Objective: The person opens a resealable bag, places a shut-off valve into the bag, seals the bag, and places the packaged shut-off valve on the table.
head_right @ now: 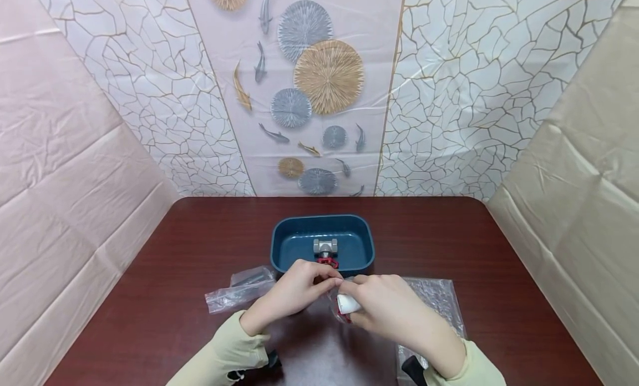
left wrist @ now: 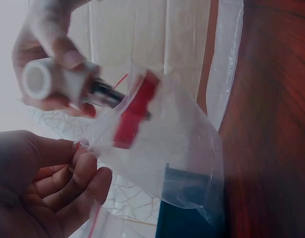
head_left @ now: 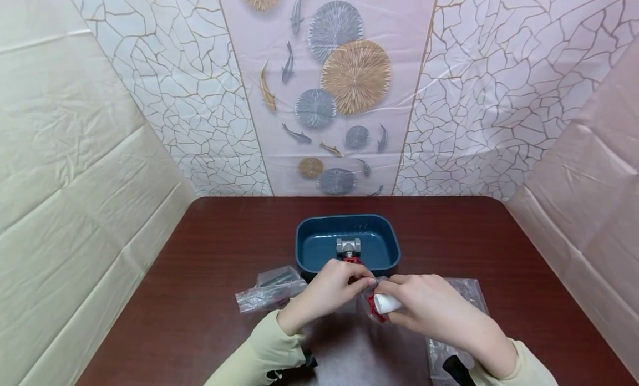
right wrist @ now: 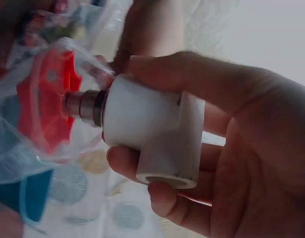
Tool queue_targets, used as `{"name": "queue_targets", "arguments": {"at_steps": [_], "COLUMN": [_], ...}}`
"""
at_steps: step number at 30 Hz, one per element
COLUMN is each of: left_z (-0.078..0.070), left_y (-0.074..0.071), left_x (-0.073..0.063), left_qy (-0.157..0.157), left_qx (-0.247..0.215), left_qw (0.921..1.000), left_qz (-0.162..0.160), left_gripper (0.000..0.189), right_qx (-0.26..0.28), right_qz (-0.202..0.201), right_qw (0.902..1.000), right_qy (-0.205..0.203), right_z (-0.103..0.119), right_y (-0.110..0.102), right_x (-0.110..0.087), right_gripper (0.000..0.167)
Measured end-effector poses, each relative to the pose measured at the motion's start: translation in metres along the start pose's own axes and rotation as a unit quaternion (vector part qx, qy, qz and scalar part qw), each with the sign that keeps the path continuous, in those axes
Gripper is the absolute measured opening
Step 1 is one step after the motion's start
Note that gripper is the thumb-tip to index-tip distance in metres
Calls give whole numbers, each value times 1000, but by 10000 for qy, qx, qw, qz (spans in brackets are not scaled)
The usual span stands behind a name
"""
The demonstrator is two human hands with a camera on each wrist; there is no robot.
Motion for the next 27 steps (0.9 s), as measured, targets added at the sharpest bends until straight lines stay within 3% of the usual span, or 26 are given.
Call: {"name": "queue_targets", "arguments": {"at_steps": [12, 20, 27], "left_z": [16, 22, 26], "left_y": [15, 27, 31], "left_x": [0, -1, 0], "left_qy": [4, 100, 36], "left_qx": [-117, 341, 595], "left_qw": [9993, 9932, 9911], "left_qz": [346, 1106, 1186], "left_gripper": [14, 17, 17], "right_qx": [245, 637, 761], "right_qz": [-193, -45, -41], "right_qw": [9970, 9935, 9922], "right_qy": [709, 945, 984], "right_z": [-12, -19, -23], "right_y": [41, 67, 74], "right_x": [2, 3, 5], "right_gripper": [30, 33, 32]}}
Point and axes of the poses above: each hand's wrist, its own x-axis towards the middle knuckle, its own y-axis out of the palm, z = x × y, the point moved 3 cm from there along x, towards the middle knuckle, and after that the axes turned 8 degrees about y, right-handed, at the moved point
